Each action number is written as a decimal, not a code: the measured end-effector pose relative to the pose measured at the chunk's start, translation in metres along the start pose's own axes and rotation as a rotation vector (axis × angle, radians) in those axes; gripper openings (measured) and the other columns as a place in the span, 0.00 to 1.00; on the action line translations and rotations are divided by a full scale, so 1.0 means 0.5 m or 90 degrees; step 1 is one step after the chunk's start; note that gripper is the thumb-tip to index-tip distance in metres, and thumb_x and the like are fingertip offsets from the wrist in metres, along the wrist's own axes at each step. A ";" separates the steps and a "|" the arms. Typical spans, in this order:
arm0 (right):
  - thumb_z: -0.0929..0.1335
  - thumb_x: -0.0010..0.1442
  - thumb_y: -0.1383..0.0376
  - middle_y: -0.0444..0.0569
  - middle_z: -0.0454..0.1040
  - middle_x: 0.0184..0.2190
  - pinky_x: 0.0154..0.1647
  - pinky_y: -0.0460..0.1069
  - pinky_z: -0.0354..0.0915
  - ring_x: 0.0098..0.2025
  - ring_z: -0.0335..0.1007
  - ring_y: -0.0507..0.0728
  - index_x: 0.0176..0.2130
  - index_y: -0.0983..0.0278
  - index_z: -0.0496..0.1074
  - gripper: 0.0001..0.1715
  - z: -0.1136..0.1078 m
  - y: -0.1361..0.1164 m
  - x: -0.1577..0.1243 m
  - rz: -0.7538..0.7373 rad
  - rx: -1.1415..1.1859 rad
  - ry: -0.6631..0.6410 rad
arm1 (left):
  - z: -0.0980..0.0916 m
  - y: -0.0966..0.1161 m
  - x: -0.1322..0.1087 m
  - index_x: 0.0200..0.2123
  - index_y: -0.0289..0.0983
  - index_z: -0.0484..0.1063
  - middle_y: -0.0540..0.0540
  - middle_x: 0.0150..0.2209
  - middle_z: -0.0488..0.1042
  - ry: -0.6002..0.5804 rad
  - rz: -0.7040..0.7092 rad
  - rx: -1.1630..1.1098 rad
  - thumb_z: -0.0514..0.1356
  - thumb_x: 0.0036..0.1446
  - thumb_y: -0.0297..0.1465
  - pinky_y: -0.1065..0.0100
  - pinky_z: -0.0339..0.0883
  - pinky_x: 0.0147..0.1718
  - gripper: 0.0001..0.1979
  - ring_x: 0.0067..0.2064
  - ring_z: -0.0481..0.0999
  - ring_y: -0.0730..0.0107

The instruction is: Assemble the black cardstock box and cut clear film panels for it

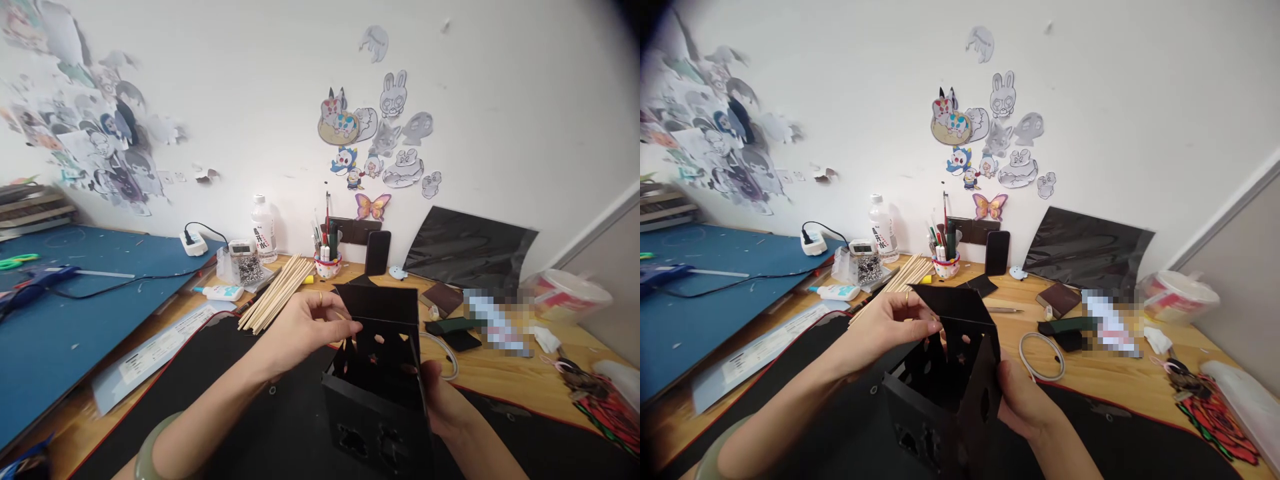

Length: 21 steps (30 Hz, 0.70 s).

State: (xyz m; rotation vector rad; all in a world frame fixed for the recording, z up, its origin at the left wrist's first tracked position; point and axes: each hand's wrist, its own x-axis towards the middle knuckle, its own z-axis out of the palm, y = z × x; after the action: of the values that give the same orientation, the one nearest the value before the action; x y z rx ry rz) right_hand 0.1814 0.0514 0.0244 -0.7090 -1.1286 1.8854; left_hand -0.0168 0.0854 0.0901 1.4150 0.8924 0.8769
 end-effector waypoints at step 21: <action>0.60 0.53 0.42 0.52 0.73 0.46 0.47 0.58 0.63 0.48 0.69 0.62 0.45 0.58 0.73 0.30 -0.032 -0.005 0.012 -0.020 -0.197 0.052 | -0.013 -0.051 0.033 0.24 0.33 0.71 0.51 0.23 0.72 0.037 -0.044 0.138 0.61 0.43 0.29 0.73 0.61 0.25 0.04 0.25 0.70 0.75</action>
State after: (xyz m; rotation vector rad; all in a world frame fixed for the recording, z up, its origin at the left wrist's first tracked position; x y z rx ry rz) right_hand 0.1917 0.0645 0.0193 -0.9247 -1.3860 1.6564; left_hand -0.0163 0.1036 0.0648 1.5409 1.1005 0.7907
